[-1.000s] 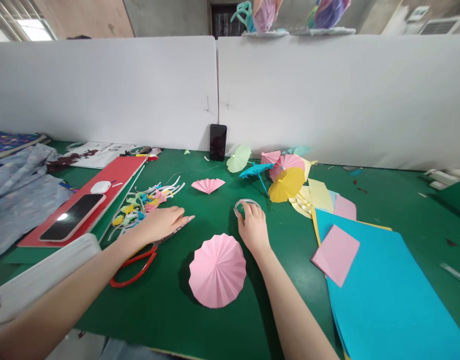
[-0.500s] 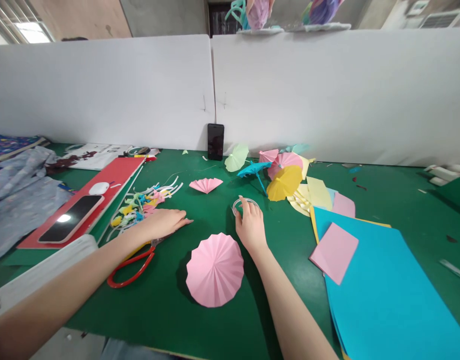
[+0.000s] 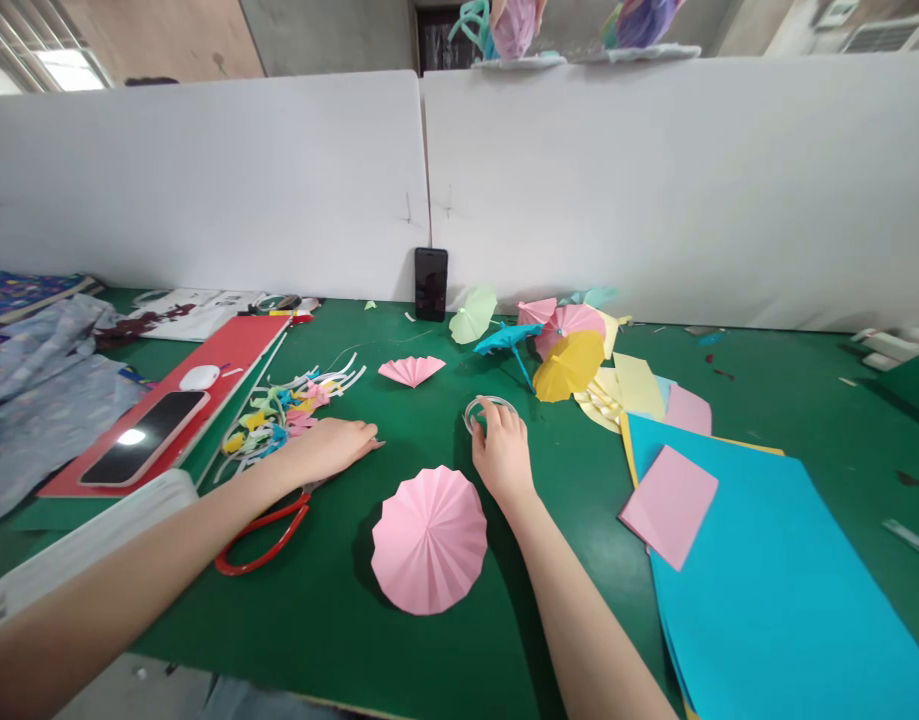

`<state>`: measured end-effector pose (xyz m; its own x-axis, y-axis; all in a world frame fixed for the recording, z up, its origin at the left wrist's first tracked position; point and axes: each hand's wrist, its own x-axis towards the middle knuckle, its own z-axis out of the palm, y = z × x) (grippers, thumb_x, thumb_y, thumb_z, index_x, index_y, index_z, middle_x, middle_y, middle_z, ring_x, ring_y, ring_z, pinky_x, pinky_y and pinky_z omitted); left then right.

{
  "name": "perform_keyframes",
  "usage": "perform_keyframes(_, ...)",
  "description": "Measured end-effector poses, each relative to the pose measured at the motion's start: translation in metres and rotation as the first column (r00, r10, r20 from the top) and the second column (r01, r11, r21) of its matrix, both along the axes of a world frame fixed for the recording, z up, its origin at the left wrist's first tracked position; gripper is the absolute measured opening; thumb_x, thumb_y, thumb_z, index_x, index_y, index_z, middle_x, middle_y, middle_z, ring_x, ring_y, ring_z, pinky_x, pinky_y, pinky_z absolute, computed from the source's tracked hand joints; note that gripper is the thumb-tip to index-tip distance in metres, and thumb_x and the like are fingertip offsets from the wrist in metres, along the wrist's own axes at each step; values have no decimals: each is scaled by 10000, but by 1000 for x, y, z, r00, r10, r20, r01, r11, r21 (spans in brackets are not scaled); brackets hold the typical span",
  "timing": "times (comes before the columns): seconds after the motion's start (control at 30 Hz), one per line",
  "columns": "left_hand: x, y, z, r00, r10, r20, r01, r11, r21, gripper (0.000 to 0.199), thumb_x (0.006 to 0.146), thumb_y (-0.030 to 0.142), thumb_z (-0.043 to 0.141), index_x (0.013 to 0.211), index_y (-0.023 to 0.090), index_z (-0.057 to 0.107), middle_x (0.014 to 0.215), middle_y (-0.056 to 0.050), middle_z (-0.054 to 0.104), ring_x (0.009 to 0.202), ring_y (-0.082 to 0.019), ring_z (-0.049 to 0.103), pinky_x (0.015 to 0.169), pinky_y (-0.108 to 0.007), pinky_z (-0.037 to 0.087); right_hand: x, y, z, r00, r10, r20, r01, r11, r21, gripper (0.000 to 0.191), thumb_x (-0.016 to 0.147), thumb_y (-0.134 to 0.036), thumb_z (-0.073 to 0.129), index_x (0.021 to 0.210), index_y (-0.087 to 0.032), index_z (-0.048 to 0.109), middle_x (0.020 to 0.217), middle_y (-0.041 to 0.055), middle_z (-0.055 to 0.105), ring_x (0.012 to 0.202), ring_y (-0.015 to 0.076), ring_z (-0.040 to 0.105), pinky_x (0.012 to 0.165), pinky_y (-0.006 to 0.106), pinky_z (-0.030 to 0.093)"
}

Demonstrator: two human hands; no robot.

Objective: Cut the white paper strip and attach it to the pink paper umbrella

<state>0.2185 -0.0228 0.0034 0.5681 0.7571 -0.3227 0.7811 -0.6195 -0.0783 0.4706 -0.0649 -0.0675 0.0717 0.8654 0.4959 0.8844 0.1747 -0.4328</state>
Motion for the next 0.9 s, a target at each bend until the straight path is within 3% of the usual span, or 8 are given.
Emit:
perform_keyframes(0.37,0,4,-11,1000,-25,11,26,999,-35,248,914,304,538,1084,129,582,1026,-65,629,864,-175,629,758,-370,536,0,0,-1,1000,-20,0,20,1000,-8,289,845,-159,443,1096,-134,585,1006,144,667,925,300,580,825,430,421)
perform_keyframes(0.63,-4,10,-10,980,49,194,-12,982,-188,241,914,311,536,1061,127,587,1000,-60,630,838,-168,627,738,-356,534,0,0,1,999,-9,-50,8,1000,-24,295,838,-166,439,1085,-122,595,1006,156,666,942,317,573,839,452,416)
perform_keyframes(0.77,-7,19,-2,919,153,363,-36,950,-310,253,924,361,501,905,125,589,785,-6,595,635,-111,566,604,-274,490,0,0,3,994,-3,-108,-1,999,-39,302,833,-174,443,1086,-123,599,1006,162,663,958,330,569,854,479,408)
perform_keyframes(0.9,-7,23,18,766,305,566,-31,897,-441,374,938,457,363,696,181,431,590,55,356,495,-86,374,491,-222,334,1,0,4,978,3,-209,-18,998,-66,291,831,-189,450,1070,-135,608,1006,170,656,984,340,565,878,522,392)
